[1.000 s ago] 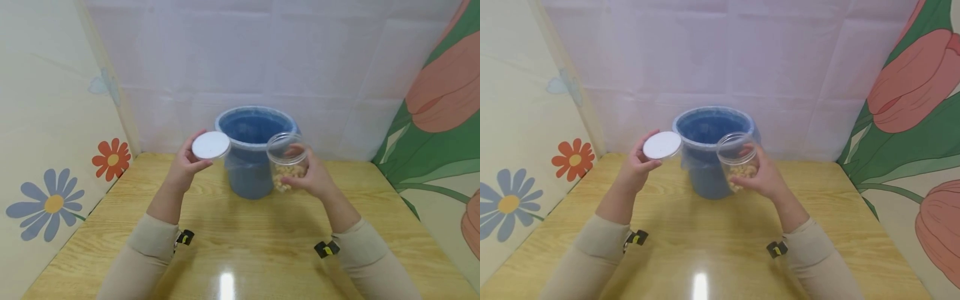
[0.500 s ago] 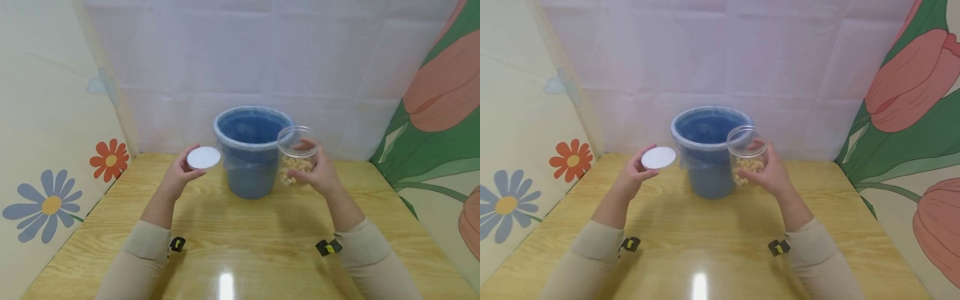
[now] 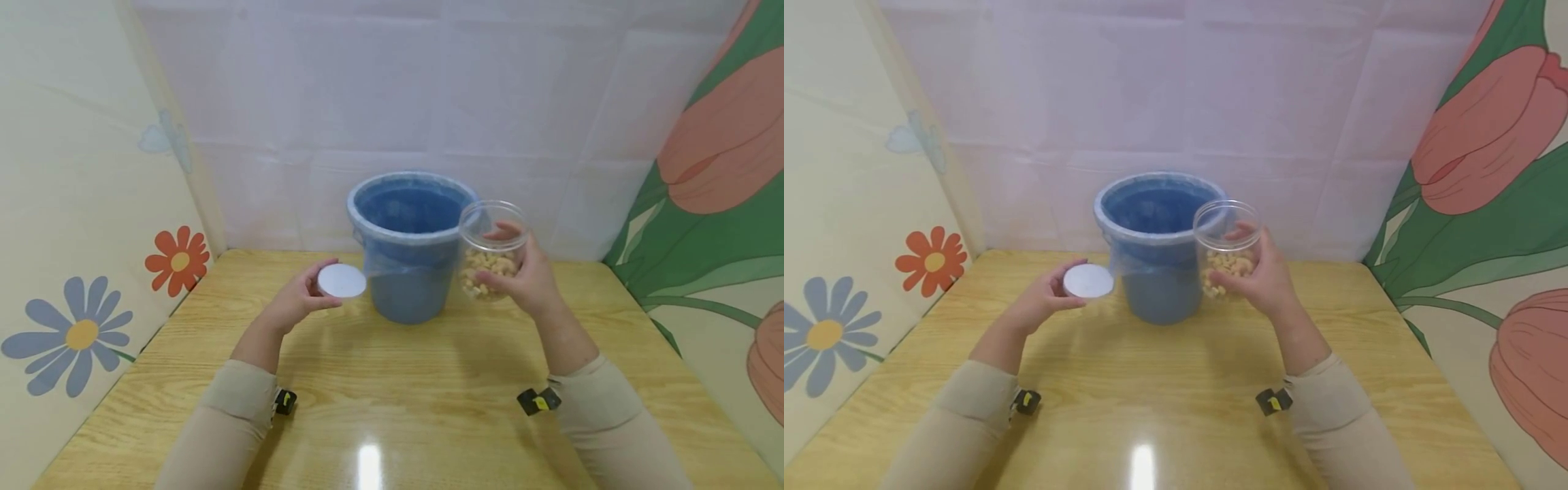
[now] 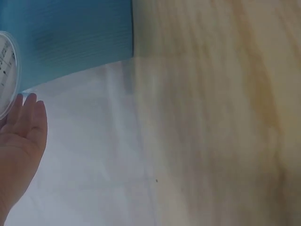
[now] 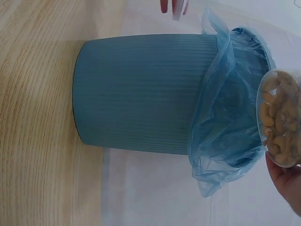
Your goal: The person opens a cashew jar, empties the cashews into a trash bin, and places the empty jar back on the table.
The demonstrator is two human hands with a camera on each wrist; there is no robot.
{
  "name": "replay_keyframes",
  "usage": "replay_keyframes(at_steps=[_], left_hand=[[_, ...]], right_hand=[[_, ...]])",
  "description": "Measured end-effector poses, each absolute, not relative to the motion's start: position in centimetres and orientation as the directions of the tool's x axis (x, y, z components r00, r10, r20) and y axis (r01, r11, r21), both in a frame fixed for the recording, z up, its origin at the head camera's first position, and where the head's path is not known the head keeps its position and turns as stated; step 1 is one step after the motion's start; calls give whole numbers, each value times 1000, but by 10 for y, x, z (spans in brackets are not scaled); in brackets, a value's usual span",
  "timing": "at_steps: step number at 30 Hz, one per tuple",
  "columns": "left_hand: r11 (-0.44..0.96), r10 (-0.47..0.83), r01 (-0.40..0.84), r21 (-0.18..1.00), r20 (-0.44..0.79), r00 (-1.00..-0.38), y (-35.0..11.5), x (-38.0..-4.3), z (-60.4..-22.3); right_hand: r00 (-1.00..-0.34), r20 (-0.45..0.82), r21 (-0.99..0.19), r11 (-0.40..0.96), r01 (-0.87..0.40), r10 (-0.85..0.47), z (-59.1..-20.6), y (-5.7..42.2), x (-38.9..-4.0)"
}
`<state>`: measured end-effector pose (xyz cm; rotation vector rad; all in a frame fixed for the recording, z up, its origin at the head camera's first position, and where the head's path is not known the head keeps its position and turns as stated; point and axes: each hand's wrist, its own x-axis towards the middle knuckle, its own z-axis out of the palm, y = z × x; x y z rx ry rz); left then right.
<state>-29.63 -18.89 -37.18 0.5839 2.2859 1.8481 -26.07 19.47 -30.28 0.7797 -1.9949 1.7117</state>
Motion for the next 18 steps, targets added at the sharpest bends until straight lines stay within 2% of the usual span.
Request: replay_keyframes(at_steps=[18], left_hand=[[380,604,314,870,24,-797,-164,-298,-386]], right_hand=[[-773,617,-768,101,-633,-150,-299,194,-257]])
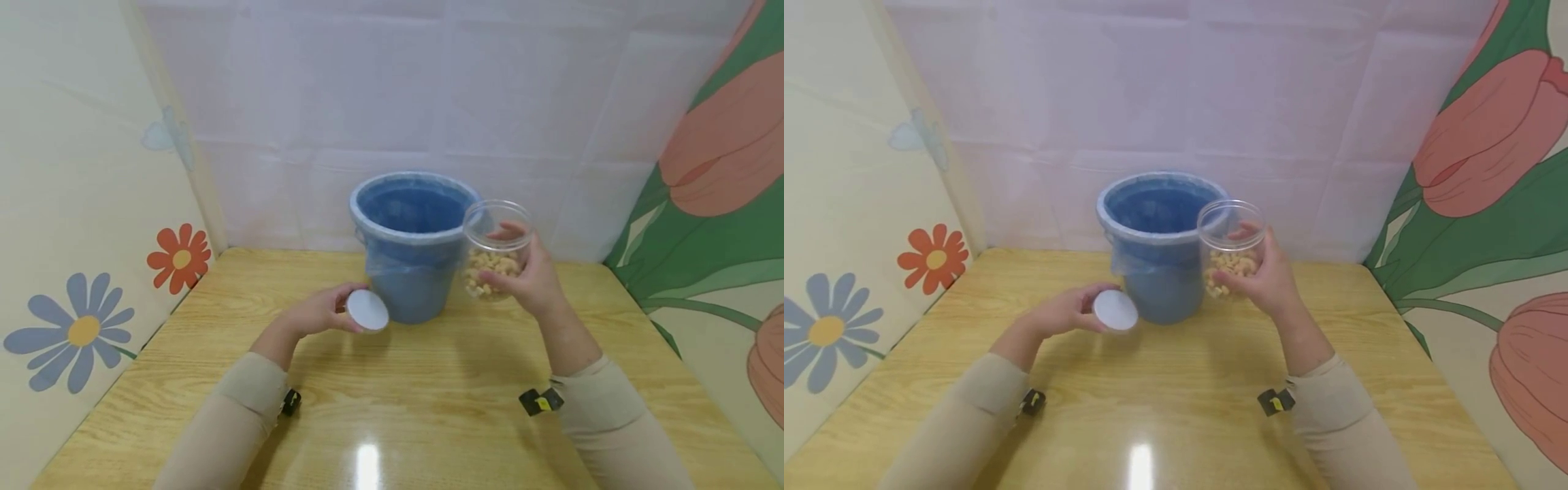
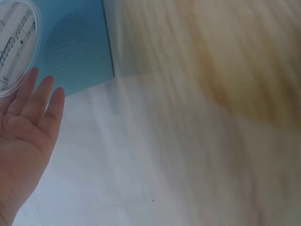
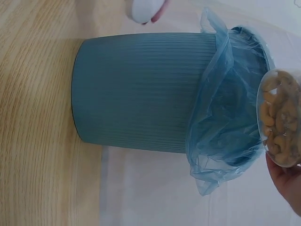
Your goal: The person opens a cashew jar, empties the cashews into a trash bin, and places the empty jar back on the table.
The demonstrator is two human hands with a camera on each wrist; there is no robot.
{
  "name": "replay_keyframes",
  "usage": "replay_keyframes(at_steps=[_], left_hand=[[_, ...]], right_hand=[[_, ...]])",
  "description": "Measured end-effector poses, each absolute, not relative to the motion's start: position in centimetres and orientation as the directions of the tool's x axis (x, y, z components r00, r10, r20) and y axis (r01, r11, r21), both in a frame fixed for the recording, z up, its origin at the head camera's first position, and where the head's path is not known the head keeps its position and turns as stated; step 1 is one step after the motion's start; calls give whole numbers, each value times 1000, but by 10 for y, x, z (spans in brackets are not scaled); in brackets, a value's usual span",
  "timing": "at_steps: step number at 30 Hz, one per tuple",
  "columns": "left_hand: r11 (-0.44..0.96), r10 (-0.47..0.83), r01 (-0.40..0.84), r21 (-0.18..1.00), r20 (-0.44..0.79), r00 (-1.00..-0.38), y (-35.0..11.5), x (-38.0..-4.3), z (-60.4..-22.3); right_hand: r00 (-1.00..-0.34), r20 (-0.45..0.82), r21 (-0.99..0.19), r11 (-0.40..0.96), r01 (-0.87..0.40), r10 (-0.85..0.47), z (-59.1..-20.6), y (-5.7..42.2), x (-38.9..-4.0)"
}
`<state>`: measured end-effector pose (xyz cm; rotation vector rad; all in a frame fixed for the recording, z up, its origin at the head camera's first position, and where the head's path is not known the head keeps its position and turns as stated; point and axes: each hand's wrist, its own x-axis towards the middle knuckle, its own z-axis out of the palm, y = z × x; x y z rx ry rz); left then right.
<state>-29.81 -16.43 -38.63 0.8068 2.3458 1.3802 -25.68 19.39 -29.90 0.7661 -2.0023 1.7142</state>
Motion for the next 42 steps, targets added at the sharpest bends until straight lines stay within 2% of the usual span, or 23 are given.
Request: replay_keyframes(at_steps=[7,16,25,30,36,42], left_hand=[[487,683,433,758,-22,-730,-151,-305,-396],[644,630,406,648,-148,-762,-141,-305,-402],[699,634,438,565,-207,-746,-141,-303,-405],[746,621,468,473,-243,-745,-140,-301,-405],[793,574,421,440,-307,-759,-137,-298,-404],[831,536,417,367,-330,-777,-133,-296,-404]], right_hand=[[-766,623,-762,101,-640,-158,-298,194,-257],[-762,629,-757,100,-645,-153,-297,193,-257],[-783,607,-774,125,-621,-137,-295,194,-257],[-787,602,-777,125,-617,-134,-294,194,-256],[-776,615,-770,106,-629,-137,-294,194,-256],[-777,612,-761,157,-629,-147,-295,196,-257]])
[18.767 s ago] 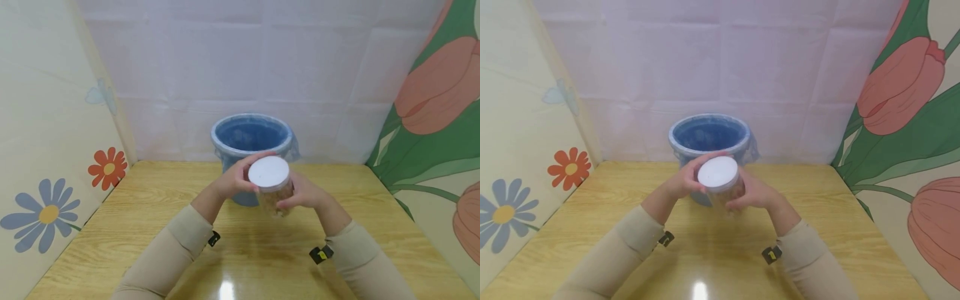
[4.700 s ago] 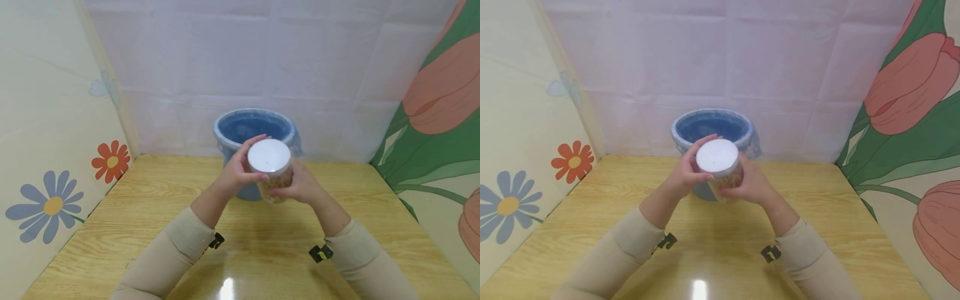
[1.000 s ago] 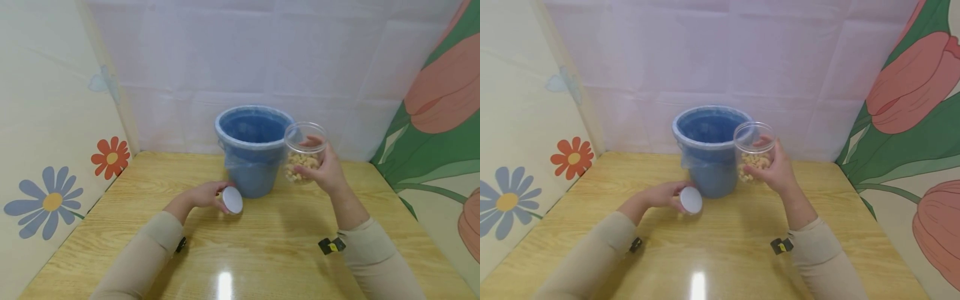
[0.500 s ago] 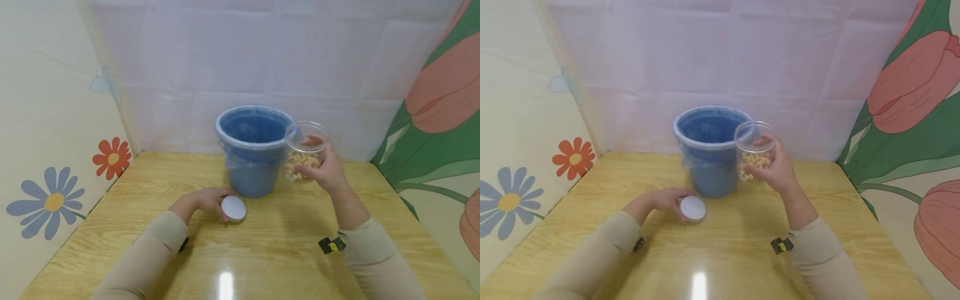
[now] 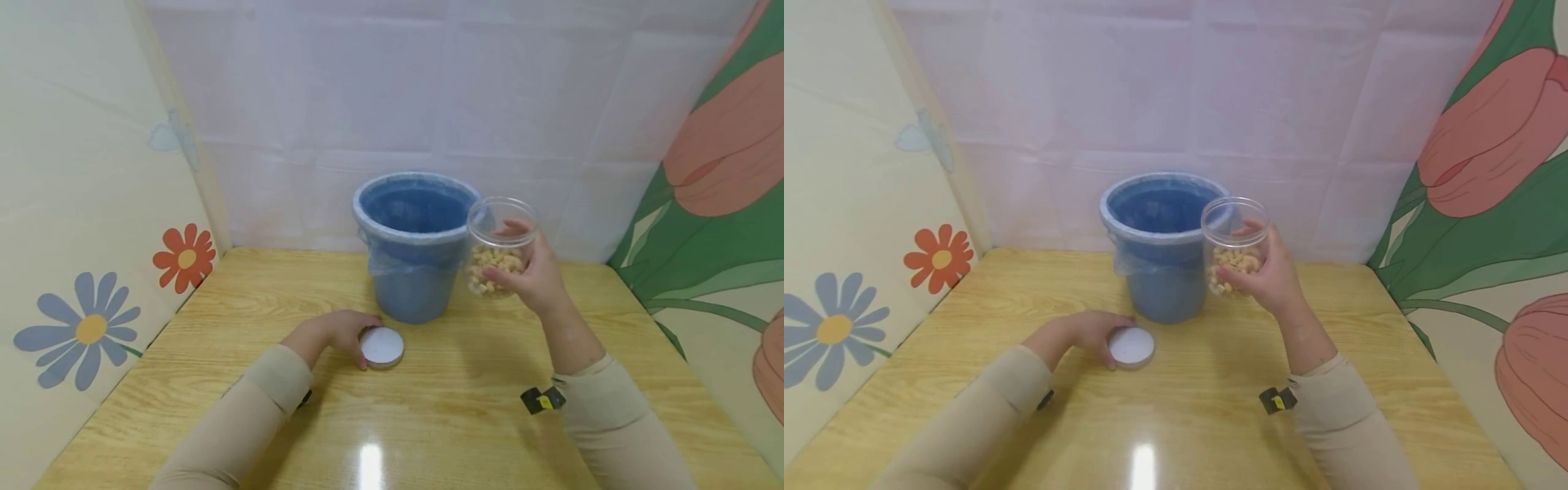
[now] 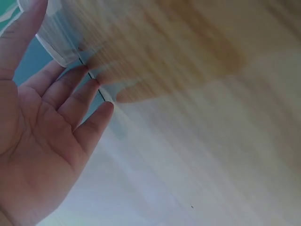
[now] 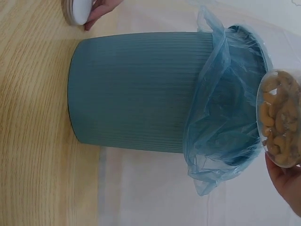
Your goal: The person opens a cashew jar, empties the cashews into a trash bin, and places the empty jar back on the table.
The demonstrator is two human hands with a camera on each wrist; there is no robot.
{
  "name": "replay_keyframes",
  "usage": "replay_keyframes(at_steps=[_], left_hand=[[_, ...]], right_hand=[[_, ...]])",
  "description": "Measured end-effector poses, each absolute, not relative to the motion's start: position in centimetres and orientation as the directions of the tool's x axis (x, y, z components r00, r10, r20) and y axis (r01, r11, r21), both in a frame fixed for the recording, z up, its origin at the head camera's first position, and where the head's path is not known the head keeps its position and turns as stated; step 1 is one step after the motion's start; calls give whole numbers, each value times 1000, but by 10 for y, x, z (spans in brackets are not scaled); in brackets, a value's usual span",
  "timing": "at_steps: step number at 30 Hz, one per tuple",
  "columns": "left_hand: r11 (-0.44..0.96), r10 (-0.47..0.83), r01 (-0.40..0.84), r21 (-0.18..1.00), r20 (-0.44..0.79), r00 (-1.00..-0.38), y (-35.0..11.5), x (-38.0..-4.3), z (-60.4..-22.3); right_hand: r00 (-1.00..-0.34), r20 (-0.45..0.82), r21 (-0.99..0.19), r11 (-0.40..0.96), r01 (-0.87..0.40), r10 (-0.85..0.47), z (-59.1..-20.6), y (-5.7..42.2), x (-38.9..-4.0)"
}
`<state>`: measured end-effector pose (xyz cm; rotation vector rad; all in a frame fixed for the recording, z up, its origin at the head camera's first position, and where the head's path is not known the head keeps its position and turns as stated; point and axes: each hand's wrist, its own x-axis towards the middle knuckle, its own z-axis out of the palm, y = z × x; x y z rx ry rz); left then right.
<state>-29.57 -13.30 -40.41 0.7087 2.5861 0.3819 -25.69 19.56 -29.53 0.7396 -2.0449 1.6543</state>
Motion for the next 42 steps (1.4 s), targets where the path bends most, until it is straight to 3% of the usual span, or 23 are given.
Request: replay_keyframes(at_steps=[10,24,35,42], left_hand=[[831,549,459,314,-340,-763,-130,-294,-402],[819,552,429,380,-324,-768,-140,-297,-393],[758,552,451,470,-95,-828,-165,-312,-367],[724,413,372,581,67,-908,-170,-320,-349]], right_hand=[[-778,612,-759,168,-629,-145,-296,197,-259],[-770,620,-751,174,-638,-149,-294,199,-260],[-768,622,-747,178,-641,-153,-291,199,-260],[-768,623,-745,187,-640,-148,-290,199,-260]])
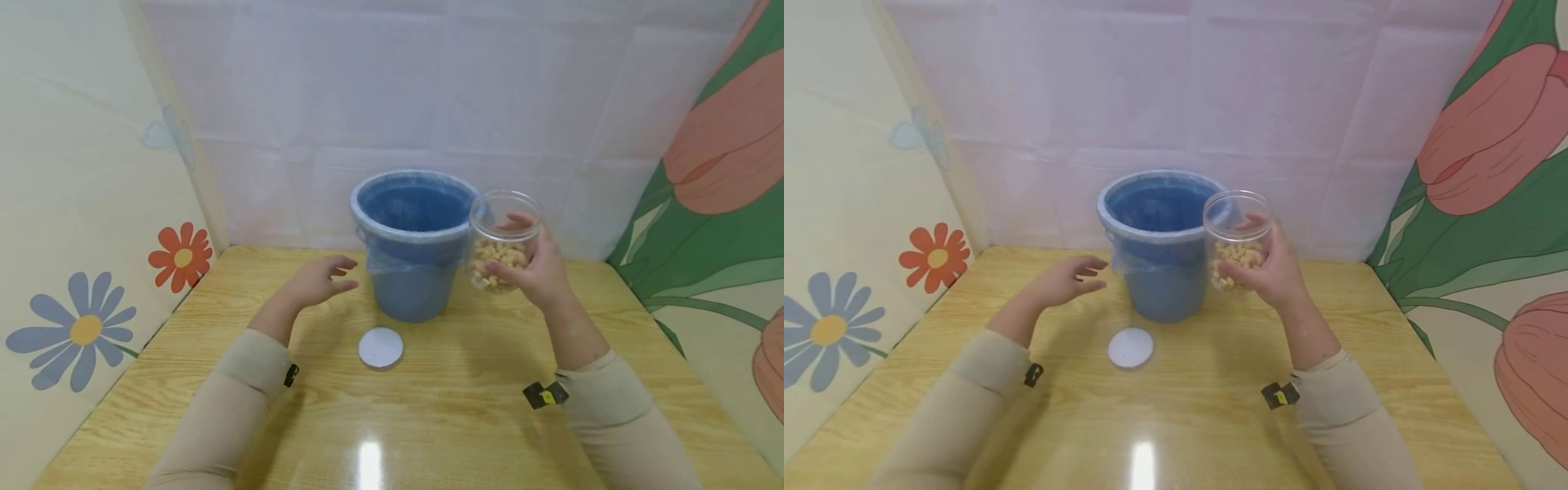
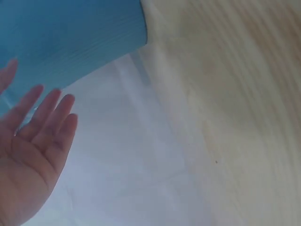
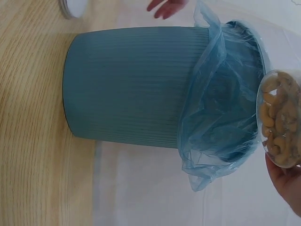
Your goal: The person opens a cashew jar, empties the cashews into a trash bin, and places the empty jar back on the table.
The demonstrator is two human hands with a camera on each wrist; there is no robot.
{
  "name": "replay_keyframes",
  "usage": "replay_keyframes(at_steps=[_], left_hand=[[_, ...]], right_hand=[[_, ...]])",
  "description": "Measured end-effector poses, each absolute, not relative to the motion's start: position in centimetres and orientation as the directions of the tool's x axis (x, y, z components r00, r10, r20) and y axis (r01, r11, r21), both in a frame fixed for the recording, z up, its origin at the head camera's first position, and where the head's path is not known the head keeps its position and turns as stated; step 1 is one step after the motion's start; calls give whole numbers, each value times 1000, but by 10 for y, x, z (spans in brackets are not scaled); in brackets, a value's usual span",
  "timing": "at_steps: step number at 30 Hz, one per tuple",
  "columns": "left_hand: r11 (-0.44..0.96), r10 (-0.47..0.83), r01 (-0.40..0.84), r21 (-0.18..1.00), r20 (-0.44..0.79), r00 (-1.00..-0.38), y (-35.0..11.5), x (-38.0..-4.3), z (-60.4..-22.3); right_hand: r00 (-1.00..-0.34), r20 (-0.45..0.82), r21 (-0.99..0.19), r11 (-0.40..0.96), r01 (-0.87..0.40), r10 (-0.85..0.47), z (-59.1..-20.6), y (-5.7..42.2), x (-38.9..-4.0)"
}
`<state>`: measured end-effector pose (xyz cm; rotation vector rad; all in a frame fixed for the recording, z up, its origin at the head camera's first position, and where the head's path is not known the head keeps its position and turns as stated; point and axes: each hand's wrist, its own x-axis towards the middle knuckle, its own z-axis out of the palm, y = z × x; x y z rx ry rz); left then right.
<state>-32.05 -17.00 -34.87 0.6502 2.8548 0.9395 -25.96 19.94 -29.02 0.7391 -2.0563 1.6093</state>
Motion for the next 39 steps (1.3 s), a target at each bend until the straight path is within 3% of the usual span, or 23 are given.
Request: replay_keyframes(at_steps=[10,21,32,39], left_hand=[[512,104,307,802,296,-949,-168,-326,-310],[240,-45,216,946,233,-971,-155,-333,-287],[112,-117,164,980,177,-977,-137,-339,-274],[52,-95,175,983,180,-979,-130,-344,-271]], right_hand=[[-776,614,-758,163,-631,-144,-291,201,-260],[-785,604,-768,164,-619,-138,-291,201,-259],[-789,600,-770,168,-615,-136,-291,201,-259],[-782,608,-764,165,-624,-139,-290,201,-259]])
